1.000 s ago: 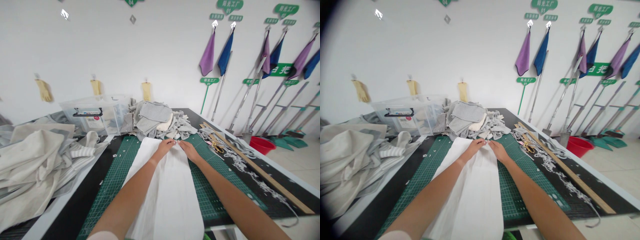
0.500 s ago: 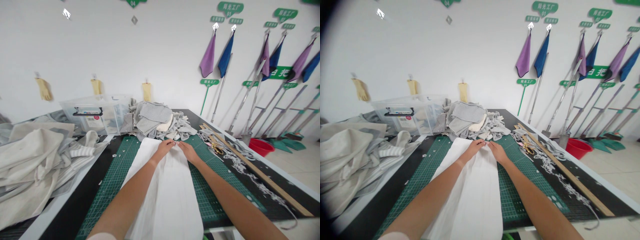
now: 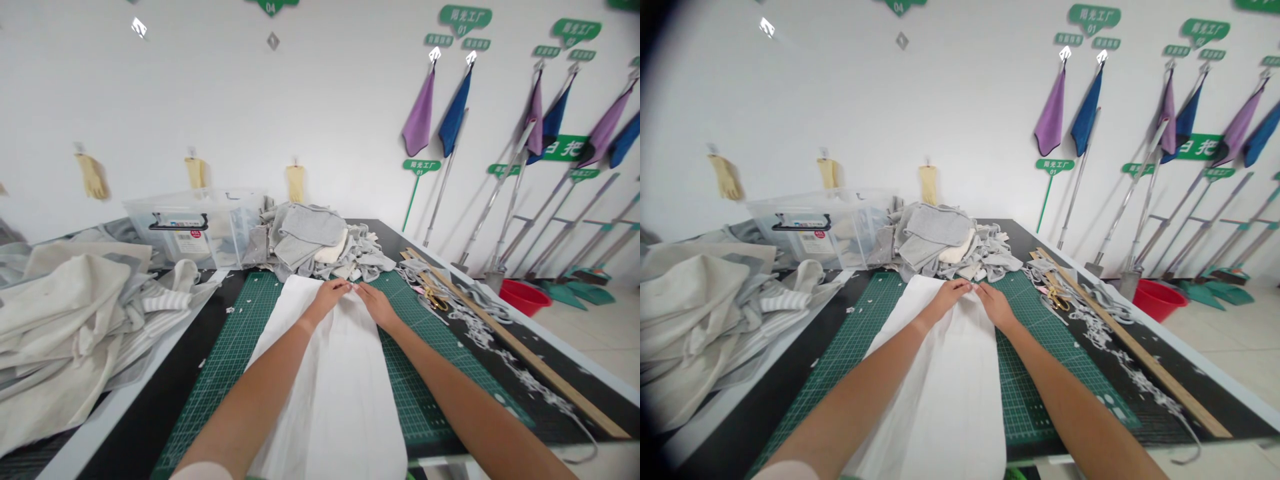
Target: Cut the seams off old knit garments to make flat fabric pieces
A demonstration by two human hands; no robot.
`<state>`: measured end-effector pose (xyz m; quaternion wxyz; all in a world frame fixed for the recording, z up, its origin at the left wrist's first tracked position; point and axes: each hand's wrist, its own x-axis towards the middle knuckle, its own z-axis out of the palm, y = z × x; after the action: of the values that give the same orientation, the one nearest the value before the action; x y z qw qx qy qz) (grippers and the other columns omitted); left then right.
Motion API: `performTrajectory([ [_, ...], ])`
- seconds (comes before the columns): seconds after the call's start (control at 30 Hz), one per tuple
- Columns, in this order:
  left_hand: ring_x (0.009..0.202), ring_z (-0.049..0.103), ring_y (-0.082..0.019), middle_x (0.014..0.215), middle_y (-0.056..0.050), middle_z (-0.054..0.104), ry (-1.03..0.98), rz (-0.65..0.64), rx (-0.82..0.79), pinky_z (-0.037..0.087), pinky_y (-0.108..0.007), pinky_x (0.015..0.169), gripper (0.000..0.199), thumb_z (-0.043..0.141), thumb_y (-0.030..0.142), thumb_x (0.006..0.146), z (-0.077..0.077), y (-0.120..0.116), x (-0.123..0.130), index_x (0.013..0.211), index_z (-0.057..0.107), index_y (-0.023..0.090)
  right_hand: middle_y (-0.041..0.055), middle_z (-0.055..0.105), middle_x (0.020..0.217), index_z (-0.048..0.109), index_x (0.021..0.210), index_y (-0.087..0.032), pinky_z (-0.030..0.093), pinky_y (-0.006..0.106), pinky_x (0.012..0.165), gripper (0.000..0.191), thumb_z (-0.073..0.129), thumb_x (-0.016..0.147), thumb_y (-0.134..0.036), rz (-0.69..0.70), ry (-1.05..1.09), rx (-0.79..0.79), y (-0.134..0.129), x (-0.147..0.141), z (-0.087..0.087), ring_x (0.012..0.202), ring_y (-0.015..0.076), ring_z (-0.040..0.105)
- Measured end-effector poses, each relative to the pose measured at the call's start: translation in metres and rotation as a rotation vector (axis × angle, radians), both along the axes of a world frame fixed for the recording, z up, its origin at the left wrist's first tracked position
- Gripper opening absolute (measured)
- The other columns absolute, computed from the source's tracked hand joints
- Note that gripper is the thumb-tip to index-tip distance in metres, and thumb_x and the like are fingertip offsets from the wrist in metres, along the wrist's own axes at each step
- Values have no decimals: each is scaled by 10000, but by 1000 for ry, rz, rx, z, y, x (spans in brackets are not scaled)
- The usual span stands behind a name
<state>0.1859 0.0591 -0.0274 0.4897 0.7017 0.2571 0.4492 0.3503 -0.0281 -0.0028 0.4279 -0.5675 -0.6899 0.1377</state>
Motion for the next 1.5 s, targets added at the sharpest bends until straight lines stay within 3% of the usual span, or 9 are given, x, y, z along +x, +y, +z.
performTrajectory([
  [0.63, 870, 612, -176, 920, -49, 719, 16, 4, 8, 456, -278, 846, 383, 629, 486, 846, 6, -7, -3, 948, 752, 137, -3, 550, 722, 482, 749, -220, 363, 278, 676, 471, 376, 1010, -597, 4, 42, 35, -1, -3, -1, 701, 164, 480],
  [0.83, 841, 603, -168, 888, -33, 704, 60, 57, 5, 456, -267, 824, 390, 613, 496, 854, 5, -4, -2, 958, 745, 144, 3, 601, 762, 568, 761, -189, 387, 271, 677, 514, 480, 933, -666, -2, 245, -49, 3, -1, 2, 729, 159, 493],
  [0.9, 837, 602, -165, 891, -30, 701, 70, 78, 10, 456, -264, 823, 391, 605, 498, 860, 5, -4, -1, 970, 742, 148, -2, 581, 709, 580, 764, -181, 371, 258, 595, 526, 526, 887, -690, 4, 371, -126, 4, -1, 4, 650, 140, 467],
  [1.0, 836, 602, -163, 895, -27, 699, 87, 93, 33, 459, -260, 823, 388, 589, 500, 872, 7, -6, -1, 970, 737, 155, -46, 482, 576, 577, 804, -194, 231, 227, 437, 514, 582, 829, -707, 7, 558, -283, 1, -1, 8, 470, 90, 326],
  [1.1, 840, 606, -172, 879, -29, 703, 133, 113, 49, 464, -257, 810, 382, 581, 505, 874, 12, -9, -3, 943, 736, 163, -79, 430, 531, 584, 841, -211, 151, 206, 392, 466, 692, 758, -657, 24, 589, -370, -4, -1, 11, 405, 65, 258],
  [1.3, 885, 625, -213, 846, -17, 717, 247, 77, 89, 466, -268, 804, 331, 650, 483, 825, 25, -15, -10, 896, 756, 177, -90, 390, 508, 623, 882, -201, 174, 197, 371, 426, 748, 736, -582, -16, 532, -294, -5, 1, 14, 404, 61, 272],
  [1.4, 921, 636, -230, 873, -22, 734, 239, 183, 113, 459, -279, 823, 278, 665, 468, 835, 35, -19, -12, 899, 766, 217, -85, 402, 513, 626, 872, -194, 198, 198, 382, 415, 755, 742, -567, 0, 550, -285, -6, 2, 18, 417, 66, 296],
  [1.5, 955, 637, -243, 934, -47, 750, 215, 333, 190, 439, -302, 857, 228, 658, 441, 868, 53, -23, -13, 928, 768, 250, -29, 553, 616, 656, 875, -175, 295, 206, 431, 404, 748, 749, -547, 39, 533, -279, -9, 1, 24, 489, 92, 425],
])
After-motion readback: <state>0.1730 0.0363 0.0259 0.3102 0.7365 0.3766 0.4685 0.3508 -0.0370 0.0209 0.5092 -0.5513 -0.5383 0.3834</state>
